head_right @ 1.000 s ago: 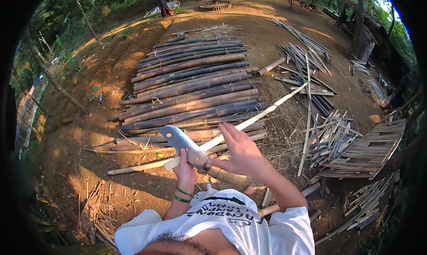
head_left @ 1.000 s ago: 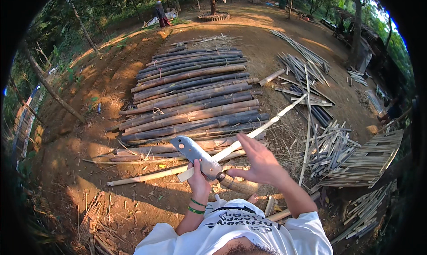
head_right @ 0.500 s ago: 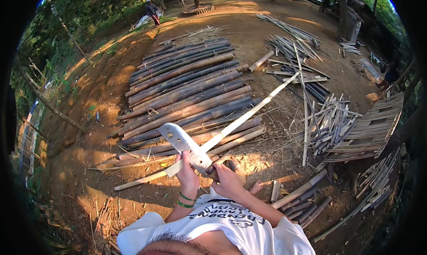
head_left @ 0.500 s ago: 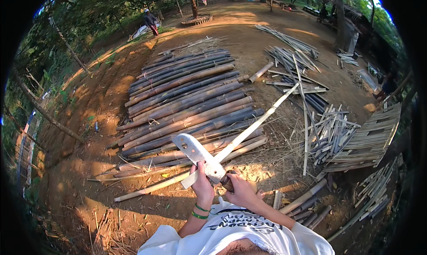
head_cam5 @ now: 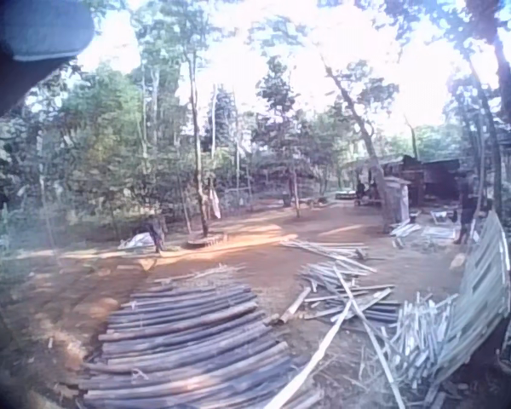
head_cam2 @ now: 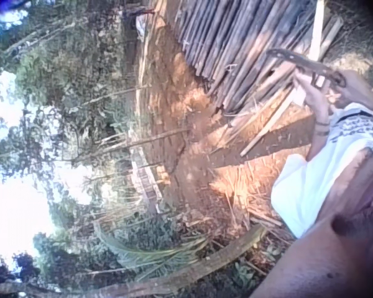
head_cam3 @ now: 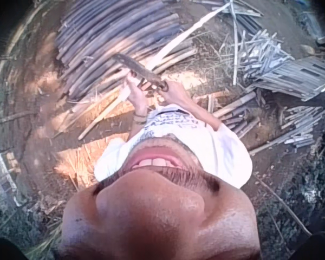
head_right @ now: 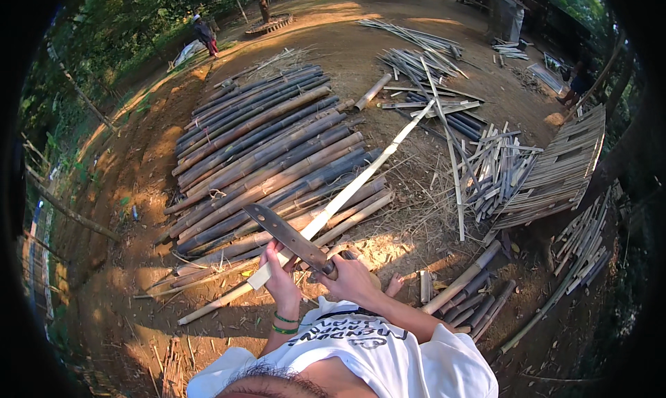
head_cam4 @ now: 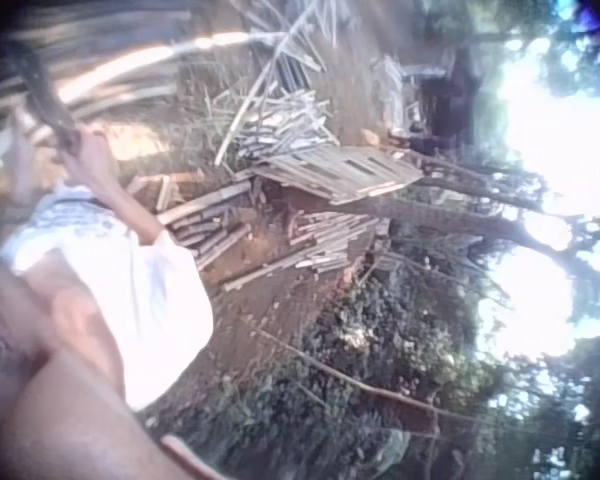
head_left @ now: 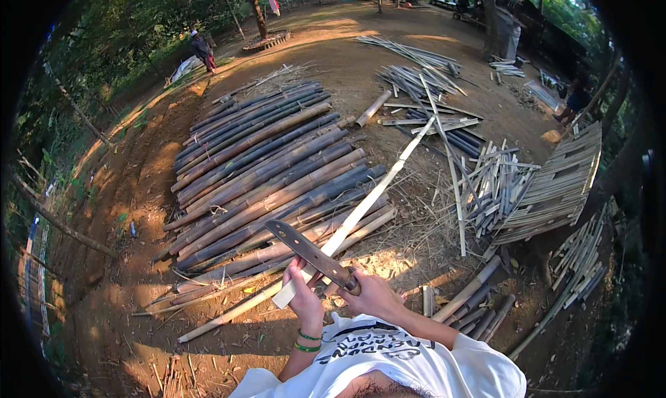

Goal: The person shaves and splits a bamboo strip with a knife, turning the strip over and removing thin layers.

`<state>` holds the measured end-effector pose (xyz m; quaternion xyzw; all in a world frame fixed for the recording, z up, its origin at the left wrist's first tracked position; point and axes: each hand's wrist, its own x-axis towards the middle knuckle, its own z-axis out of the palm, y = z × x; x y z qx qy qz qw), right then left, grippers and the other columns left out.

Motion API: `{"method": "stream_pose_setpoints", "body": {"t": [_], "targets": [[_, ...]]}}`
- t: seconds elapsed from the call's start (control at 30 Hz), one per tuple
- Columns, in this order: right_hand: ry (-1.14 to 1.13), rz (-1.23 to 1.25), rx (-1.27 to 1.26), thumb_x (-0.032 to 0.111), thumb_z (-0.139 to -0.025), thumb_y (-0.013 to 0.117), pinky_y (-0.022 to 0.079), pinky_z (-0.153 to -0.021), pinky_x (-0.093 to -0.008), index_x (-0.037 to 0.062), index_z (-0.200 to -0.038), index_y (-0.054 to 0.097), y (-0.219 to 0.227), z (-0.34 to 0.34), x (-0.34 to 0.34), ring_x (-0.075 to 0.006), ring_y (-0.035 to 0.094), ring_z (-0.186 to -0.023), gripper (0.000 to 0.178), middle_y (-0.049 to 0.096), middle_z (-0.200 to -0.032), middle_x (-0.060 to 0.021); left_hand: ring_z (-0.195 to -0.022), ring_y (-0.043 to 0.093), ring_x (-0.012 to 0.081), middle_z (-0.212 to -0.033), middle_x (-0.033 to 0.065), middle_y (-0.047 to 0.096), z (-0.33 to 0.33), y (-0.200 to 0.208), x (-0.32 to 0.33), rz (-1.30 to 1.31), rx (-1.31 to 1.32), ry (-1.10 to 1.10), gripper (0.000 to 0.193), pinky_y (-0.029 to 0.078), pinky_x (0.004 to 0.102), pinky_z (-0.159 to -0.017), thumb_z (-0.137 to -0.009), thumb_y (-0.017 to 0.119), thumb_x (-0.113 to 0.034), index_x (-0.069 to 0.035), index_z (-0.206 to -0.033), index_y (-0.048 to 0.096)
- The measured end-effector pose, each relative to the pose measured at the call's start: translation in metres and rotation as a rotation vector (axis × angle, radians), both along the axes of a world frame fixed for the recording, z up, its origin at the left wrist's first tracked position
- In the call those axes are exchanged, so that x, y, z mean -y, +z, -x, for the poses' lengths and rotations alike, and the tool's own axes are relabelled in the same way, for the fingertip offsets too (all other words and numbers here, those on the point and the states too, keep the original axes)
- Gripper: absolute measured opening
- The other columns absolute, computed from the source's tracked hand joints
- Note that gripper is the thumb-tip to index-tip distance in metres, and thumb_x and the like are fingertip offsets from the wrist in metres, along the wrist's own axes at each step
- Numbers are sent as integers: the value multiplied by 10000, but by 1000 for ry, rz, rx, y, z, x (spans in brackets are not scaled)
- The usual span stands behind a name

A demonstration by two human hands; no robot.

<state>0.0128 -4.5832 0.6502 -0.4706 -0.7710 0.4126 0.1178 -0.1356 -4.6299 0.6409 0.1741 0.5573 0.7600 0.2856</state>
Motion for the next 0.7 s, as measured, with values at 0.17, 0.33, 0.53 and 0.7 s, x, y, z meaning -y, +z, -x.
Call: {"method": "stream_pose_setpoints", "body": {"t": [0.17, 0.33, 0.53, 0.7], "targets": [[-122, -50, 17, 330, -807, 715, 521, -756, -481, 40, -965, 625, -17, -23, -17, -383, 664, -832, 343, 676, -825, -193, -1198, 585, 272, -1261, 251, 628, 4, 10, -8, -61, -277, -53, 479, 418, 386, -1058, -1086, 338, -312, 81, -1316, 485], [-214, -372, 23, 307, -780, 699, 534, -761, -486, 44, -981, 629, -61, -49, -43, -387, 664, -815, 338, 669, -819, -196, -1183, 595, 295, -1226, 249, 638, -4, 24, -23, -50, -362, -95, 483, 430, 406, -1058, -1080, 334, -311, 107, -1269, 486], [-67, -195, -11, 269, -761, 671, 535, -756, -499, 45, -967, 638, 0, -47, -39, -389, 666, -853, 307, 661, -789, -215, -670, 391, 142, -701, 15, 375, -6, 40, -60, -595, -259, 29, 335, 408, 322, -726, -1075, 367, -287, -89, -807, 394], [-128, -79, 77, 209, -778, 642, 538, -707, -495, 23, -866, 656, 8, -67, -82, -396, 676, -758, 206, 640, -704, -225, -561, 217, 106, -632, -23, 232, -23, 36, -87, -650, -215, -39, 373, 207, 280, -552, -1072, 378, -256, -128, -737, 276]]}}
